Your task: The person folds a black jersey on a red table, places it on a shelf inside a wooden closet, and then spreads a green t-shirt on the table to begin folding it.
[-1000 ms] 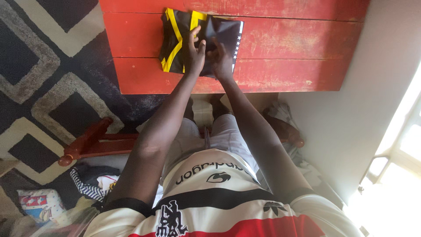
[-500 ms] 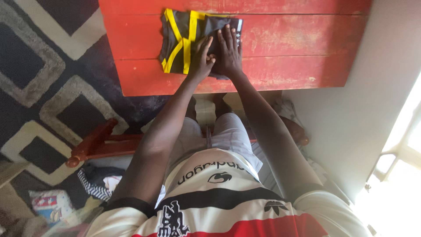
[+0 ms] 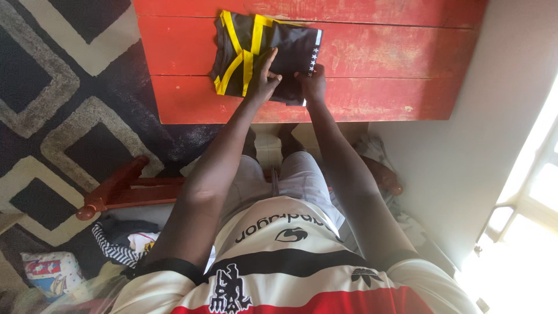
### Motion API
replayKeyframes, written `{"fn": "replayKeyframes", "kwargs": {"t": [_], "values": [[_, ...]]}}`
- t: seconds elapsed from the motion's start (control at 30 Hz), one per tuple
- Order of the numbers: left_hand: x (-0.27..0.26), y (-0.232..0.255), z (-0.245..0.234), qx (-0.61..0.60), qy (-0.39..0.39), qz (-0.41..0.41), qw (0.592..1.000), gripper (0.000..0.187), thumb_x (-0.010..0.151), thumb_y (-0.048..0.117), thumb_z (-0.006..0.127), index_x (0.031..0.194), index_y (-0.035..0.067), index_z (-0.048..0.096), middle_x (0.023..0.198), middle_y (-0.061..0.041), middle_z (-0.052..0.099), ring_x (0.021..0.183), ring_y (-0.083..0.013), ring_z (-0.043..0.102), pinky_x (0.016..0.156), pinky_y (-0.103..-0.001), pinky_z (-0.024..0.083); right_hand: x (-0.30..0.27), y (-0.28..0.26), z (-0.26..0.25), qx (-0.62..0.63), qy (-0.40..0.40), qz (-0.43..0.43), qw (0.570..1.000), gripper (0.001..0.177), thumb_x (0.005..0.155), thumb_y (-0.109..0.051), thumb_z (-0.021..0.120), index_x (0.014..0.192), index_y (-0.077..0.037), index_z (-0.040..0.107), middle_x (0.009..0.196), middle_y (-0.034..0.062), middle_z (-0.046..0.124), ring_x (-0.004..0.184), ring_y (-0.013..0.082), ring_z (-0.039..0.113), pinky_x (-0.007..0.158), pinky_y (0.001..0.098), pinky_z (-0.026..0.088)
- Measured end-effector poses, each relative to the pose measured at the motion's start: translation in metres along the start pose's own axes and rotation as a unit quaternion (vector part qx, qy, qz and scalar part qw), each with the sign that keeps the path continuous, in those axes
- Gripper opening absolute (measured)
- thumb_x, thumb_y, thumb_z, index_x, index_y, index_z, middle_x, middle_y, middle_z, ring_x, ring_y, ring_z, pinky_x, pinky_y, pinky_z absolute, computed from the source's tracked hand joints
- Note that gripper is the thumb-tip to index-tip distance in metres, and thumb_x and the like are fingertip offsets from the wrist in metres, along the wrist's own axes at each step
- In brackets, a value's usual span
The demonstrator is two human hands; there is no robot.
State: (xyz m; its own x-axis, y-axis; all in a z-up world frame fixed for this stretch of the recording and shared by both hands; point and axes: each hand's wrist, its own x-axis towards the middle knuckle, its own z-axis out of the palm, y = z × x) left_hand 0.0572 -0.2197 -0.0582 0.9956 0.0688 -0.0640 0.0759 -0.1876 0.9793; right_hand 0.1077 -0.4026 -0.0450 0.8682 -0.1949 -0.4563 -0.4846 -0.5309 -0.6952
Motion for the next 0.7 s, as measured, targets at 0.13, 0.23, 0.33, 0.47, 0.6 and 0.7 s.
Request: {"fn": "replayKeyframes", "kwargs": {"t": [0.13, 0.23, 0.33, 0.47, 0.6, 0.7], "values": [[0.004, 0.000, -0.008, -0.071, 0.003, -0.090, 0.993, 0.075, 0.096, 0.008, 0.069, 0.163, 0.013, 0.036, 0.169, -0.012, 0.037, 0.118, -0.0252, 0.046, 0.087, -0.027, 0.054, -0.006, -0.010, 0.001, 0.227, -0.107, -0.045, 0.967, 0.056, 0.082, 0.001, 0.078, 0.131, -0.003, 0.051, 0.104, 0.0091, 0.070, 0.096, 0.0188, 0.070, 0.084, 0.0343, 0.058], [0.006, 0.000, -0.019, -0.146, 0.006, -0.116, 0.982, 0.066, 0.108, 0.032, 0.063, 0.163, 0.009, 0.035, 0.171, -0.012, 0.039, 0.124, -0.0238, 0.043, 0.104, -0.032, 0.041, -0.025, -0.043, 0.008, 0.230, -0.136, -0.044, 0.963, 0.060, 0.082, 0.002, 0.074, 0.137, -0.004, 0.049, 0.096, 0.0082, 0.065, 0.086, 0.0166, 0.067, 0.075, 0.0328, 0.056], [0.001, 0.002, -0.036, -0.235, 0.008, -0.127, 0.964, 0.075, 0.110, 0.055, 0.056, 0.164, 0.008, 0.034, 0.164, -0.012, 0.044, 0.145, -0.0212, 0.050, 0.118, -0.035, 0.043, -0.040, -0.067, 0.025, 0.177, -0.130, -0.058, 0.974, 0.065, 0.083, 0.002, 0.074, 0.142, -0.005, 0.048, 0.091, 0.0097, 0.063, 0.080, 0.0181, 0.066, 0.069, 0.0329, 0.055], [-0.004, 0.018, -0.067, -0.371, 0.016, -0.210, 0.904, 0.085, 0.100, 0.066, 0.051, 0.162, 0.011, 0.034, 0.155, -0.011, 0.055, 0.133, -0.0186, 0.060, 0.108, -0.035, 0.051, -0.042, -0.077, 0.069, 0.272, -0.145, -0.152, 0.939, 0.076, 0.081, 0.003, 0.073, 0.147, -0.007, 0.035, 0.114, 0.0128, 0.073, 0.100, 0.0226, 0.074, 0.085, 0.0347, 0.061], [-0.013, 0.013, -0.093, -0.404, 0.041, -0.286, 0.868, 0.085, 0.091, 0.067, 0.049, 0.159, 0.018, 0.032, 0.150, -0.002, 0.053, 0.126, -0.0163, 0.055, 0.098, -0.041, 0.053, -0.048, -0.091, 0.106, 0.157, -0.114, -0.114, 0.974, 0.078, 0.080, -0.004, 0.073, 0.148, -0.010, 0.035, 0.108, 0.0157, 0.076, 0.098, 0.0246, 0.077, 0.082, 0.0347, 0.061], [-0.023, -0.003, -0.107, -0.463, 0.050, -0.230, 0.855, 0.082, 0.099, 0.066, 0.053, 0.161, 0.015, 0.036, 0.154, -0.008, 0.056, 0.136, -0.0194, 0.058, 0.111, -0.039, 0.049, -0.050, -0.103, 0.129, 0.057, -0.042, -0.142, 0.987, 0.078, 0.078, -0.014, 0.081, 0.143, -0.011, 0.038, 0.120, 0.0212, 0.064, 0.097, 0.0327, 0.075, 0.076, 0.0410, 0.062]]}}
